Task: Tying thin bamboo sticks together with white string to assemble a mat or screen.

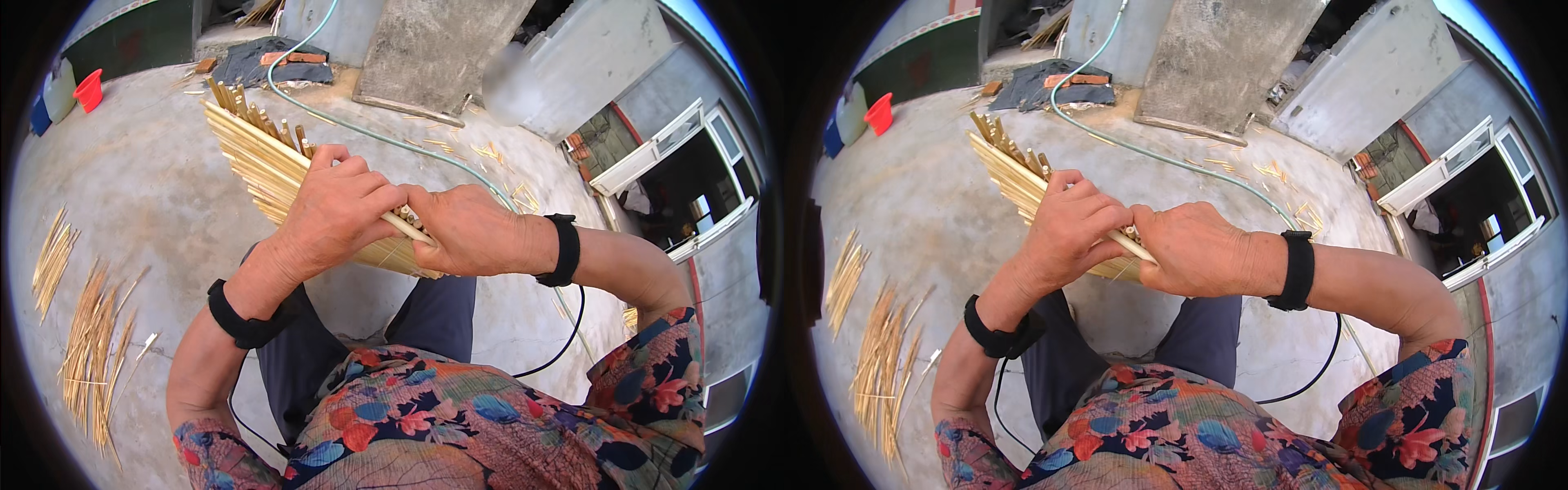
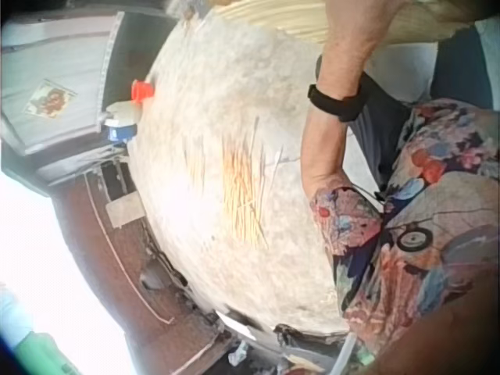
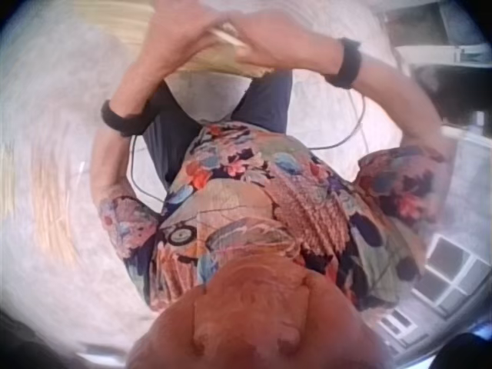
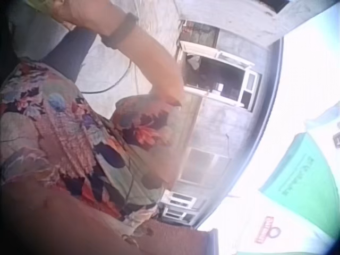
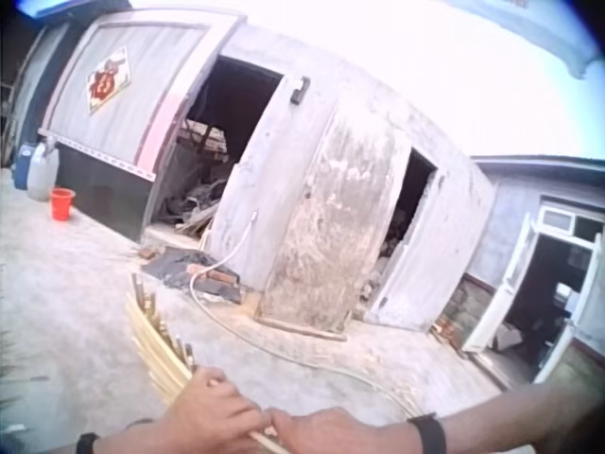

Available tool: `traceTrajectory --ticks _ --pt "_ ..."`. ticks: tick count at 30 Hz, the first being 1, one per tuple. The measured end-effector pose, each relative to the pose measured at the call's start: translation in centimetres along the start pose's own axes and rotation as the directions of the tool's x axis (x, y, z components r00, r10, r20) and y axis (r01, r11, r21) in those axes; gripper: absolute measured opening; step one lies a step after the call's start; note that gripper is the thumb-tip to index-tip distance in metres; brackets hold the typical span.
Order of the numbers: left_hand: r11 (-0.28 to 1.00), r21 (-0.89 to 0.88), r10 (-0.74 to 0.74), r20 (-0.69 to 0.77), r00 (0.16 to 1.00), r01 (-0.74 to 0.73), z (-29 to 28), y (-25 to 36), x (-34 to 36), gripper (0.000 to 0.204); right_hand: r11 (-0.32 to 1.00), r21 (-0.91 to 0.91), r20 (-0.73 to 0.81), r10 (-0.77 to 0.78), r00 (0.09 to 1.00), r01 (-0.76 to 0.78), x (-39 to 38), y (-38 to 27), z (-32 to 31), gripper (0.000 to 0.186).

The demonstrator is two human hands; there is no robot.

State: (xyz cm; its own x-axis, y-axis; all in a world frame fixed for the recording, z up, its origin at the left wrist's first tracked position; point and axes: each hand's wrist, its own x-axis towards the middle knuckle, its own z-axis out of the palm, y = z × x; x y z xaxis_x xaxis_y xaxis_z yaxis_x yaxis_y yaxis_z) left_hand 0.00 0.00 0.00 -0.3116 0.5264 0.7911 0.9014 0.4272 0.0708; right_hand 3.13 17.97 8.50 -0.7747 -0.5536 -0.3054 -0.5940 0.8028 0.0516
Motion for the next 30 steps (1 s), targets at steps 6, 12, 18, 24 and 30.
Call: traceTrajectory --ticks 6,12,18,24,30 --pt "0.992 0.085 -0.089 -0.072 0.993 0.095 1.8 0.7 1.8 0.03 0.991 -0.136 -0.111 -0.023 0.994 0.007 -1.9 2.2 -1.4 0.046" --pt "0.963 0.236 -0.134 0.005 0.991 0.129 2.7 -0.5 3.6 0.036 0.946 -0.2 -0.873 -0.29 0.392 0.254 -4.2 6.0 -0.4 0.017" --pt "0.914 0.171 -0.389 0.12 0.913 0.367 3.7 -0.9 5.2 0.03 0.527 0.827 -0.377 0.266 0.887 0.194 -1.3 6.5 6.8 0.019" --pt "0.84 0.247 -0.531 0.181 0.828 0.484 2.6 -1.7 5.7 0.028 0.621 0.697 -0.652 0.342 0.677 0.358 1.2 9.3 7.4 0.017" --pt "0.823 0.2 -0.558 0.101 0.824 0.532 2.3 -1.6 5.6 0.028 0.571 0.694 -0.437 -0.151 0.887 0.439 -3.5 9.5 1.5 0.018"
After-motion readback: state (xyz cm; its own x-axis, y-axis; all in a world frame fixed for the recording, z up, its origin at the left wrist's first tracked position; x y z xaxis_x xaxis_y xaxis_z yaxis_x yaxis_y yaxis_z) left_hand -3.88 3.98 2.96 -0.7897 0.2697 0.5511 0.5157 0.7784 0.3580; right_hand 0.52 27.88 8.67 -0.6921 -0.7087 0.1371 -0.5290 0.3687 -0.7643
